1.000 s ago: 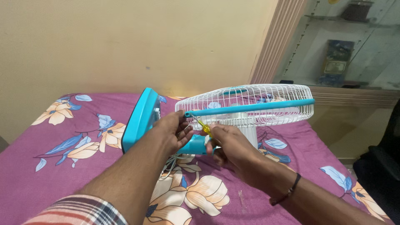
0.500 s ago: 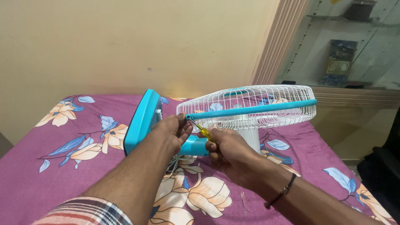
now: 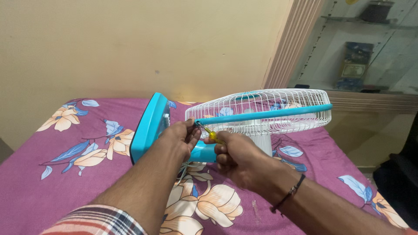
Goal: The person uses a yellow screwdriver to loosen and remove a screw from the neck of a small table fan. After removing the screw, the person detaches the fan head from the stand.
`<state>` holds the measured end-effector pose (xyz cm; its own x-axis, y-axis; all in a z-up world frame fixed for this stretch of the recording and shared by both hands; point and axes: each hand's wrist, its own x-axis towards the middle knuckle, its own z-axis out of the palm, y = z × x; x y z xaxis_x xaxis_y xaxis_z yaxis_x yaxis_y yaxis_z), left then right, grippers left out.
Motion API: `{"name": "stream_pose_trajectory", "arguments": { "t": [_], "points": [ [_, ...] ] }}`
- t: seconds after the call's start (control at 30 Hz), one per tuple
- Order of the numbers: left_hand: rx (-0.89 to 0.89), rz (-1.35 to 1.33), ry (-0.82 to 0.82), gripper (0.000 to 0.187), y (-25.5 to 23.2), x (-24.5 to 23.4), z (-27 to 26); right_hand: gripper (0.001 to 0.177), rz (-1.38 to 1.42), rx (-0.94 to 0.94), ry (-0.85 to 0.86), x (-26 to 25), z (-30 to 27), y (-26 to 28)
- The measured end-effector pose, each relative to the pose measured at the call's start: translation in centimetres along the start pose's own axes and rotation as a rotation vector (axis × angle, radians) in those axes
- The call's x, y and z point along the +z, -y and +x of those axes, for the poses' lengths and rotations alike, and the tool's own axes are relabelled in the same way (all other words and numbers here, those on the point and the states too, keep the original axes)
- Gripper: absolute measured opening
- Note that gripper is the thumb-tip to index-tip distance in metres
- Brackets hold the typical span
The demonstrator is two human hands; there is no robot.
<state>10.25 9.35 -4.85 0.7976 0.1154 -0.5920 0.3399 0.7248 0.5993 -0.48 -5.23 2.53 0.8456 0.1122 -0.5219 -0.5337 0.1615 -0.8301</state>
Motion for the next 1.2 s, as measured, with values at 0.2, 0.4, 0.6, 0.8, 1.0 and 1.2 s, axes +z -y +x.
{"name": "stream_pose_trajectory", "arguments": {
  "t": [0.2,0.4,0.6,0.8,1.0,1.2],
  "points": [
    [-0.01,-0.023,0.041,0.017,0.2,0.0,0.8,0.035,-0.101,0.028,-0.017,-0.4,0.8,1.3],
    [-0.027,-0.057,0.063,0.017,0.6,-0.4,1.1,0.036,0.026,0.153,0.048,-0.8,1.9,2.8],
    [-0.008,-0.051,0.055,0.013,0.5,-0.7,0.9,0.037,0.019,0.18,0.085,-0.8,2.3,3.4],
    [0.001,-0.065,0.042,0.014,0.5,-0.6,0.5,0.035,0.028,0.199,0.07,-0.6,2.3,3.5],
    [0.0,-0.047,0.046,0.014,0.1,-0.3,0.0,0.042,-0.157,0.115,-0.057,0.4,1.6,3.4],
    [0.019,-0.037,0.048,0.016,0.1,-0.3,-0.3,0.033,-0.44,-0.01,-0.169,1.1,0.7,2.7]
  ]
}}
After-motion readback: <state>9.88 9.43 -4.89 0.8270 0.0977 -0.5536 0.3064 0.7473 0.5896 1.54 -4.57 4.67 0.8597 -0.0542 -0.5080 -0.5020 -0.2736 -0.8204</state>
